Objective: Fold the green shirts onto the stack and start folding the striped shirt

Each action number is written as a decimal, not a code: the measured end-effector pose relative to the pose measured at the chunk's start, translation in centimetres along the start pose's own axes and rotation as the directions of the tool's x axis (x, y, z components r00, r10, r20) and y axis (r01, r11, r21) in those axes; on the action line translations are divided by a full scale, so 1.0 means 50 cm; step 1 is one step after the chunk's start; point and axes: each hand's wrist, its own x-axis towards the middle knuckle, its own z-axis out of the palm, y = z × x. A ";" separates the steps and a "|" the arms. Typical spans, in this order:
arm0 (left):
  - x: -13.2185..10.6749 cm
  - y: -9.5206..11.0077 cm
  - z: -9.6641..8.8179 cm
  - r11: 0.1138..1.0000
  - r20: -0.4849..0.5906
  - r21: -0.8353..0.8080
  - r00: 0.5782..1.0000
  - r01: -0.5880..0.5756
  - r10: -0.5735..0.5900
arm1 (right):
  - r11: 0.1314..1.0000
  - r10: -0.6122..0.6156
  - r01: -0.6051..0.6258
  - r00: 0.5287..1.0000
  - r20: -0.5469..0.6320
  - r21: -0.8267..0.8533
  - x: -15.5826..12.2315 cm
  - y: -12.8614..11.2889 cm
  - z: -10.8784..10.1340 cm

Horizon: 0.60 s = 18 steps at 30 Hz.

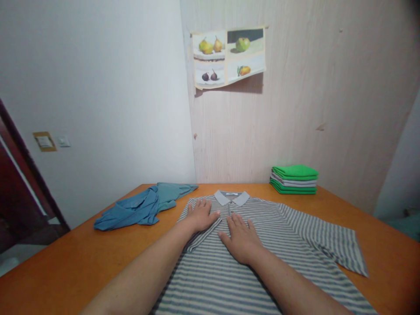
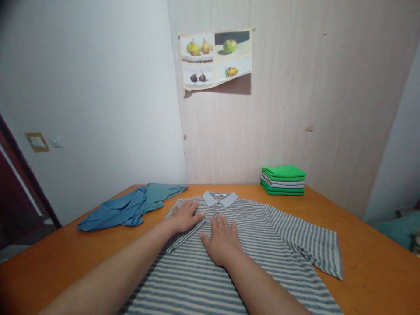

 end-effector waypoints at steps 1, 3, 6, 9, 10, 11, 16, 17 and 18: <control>-0.004 0.004 0.004 1.000 0.008 0.000 1.000 -0.017 0.017 | 1.000 0.001 -0.001 1.000 0.001 -0.003 0.001 0.000 0.000; -0.011 0.012 0.016 0.999 0.022 -0.001 0.999 -0.032 0.032 | 1.000 0.005 -0.005 1.000 0.005 -0.007 0.002 0.000 0.000; -0.017 0.021 0.026 1.000 0.028 -0.011 0.999 -0.021 0.021 | 1.000 0.005 -0.005 1.000 0.009 -0.012 0.001 0.000 -0.001; -0.022 0.021 0.013 0.999 0.052 -0.040 0.998 -0.018 0.020 | 1.000 0.004 -0.004 1.000 0.005 -0.018 -0.001 0.001 -0.004; -0.024 0.018 0.005 0.998 0.053 -0.059 0.998 -0.015 0.018 | 1.000 0.006 -0.006 1.000 0.007 -0.021 -0.001 0.001 -0.005; -0.028 0.014 -0.004 0.997 0.045 -0.079 0.999 -0.010 0.014 | 1.000 0.010 -0.009 1.000 0.013 -0.022 -0.002 0.001 -0.006; -0.057 -0.015 -0.030 0.992 -0.024 -0.116 0.998 0.050 -0.053 | 0.999 0.018 -0.017 0.999 0.039 -0.028 -0.001 0.001 -0.008; -0.065 -0.020 -0.028 0.993 -0.029 -0.106 0.998 0.052 -0.055 | 0.999 0.019 -0.018 0.999 0.040 -0.031 0.000 0.001 -0.008; -0.074 -0.023 -0.024 0.994 -0.026 -0.095 0.998 0.049 -0.052 | 0.999 0.020 -0.019 0.999 0.042 -0.034 0.000 0.000 -0.008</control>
